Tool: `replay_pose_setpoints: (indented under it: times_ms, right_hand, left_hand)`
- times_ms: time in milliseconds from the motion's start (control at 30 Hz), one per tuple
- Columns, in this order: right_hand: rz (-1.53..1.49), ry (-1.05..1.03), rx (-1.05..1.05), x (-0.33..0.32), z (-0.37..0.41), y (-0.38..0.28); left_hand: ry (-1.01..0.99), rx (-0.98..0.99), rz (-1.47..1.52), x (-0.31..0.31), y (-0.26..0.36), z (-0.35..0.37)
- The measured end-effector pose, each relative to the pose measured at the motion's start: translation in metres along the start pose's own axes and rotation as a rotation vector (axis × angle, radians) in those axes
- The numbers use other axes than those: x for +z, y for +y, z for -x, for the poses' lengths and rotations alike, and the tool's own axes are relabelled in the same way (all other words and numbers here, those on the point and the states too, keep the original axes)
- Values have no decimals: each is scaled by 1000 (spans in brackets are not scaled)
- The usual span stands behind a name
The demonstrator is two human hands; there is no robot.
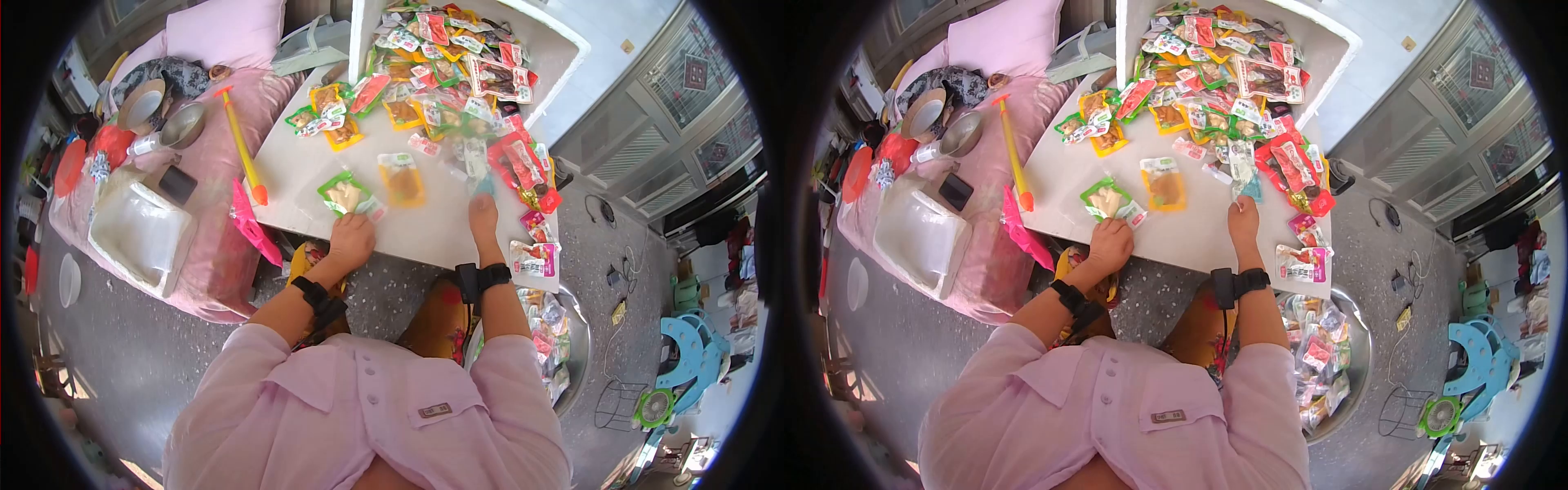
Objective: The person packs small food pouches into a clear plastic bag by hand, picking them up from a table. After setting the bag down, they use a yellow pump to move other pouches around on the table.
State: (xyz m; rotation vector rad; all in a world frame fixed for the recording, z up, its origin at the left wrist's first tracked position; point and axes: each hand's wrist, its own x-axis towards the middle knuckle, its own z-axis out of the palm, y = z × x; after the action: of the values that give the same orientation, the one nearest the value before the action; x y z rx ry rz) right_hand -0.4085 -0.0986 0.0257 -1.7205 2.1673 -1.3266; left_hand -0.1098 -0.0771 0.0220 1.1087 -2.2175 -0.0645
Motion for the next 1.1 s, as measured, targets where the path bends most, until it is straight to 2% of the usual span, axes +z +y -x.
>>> replay_pose_setpoints:
  times_ms: [100,300,400,500,600,700,800,1033,1100]
  right_hand:
    - [94,49,-63,3,-27,3]
    - [216,-72,164,20,-79,3]
    - [288,-63,124,31,-94,0]
    - [406,-219,193,30,-102,-31]
    - [451,-325,134,43,-99,-27]
    - [353,-337,119,40,-87,-26]
    - [421,-383,32,44,-70,-15]
    - [287,-647,-340,26,-27,-33]
    - [149,-748,-326,15,-27,-43]
  left_hand:
    - [60,51,-24,3,-1,1]
    - [61,77,-28,5,-3,0]
    - [63,83,-42,4,-3,0]
    - [55,85,-57,5,-3,0]
    - [72,107,-44,4,-3,-1]
    - [66,109,-39,3,-2,-1]
    - [68,108,-45,2,-2,-1]
    - [80,98,-35,4,-2,2]
    - [69,90,-36,4,-2,1]
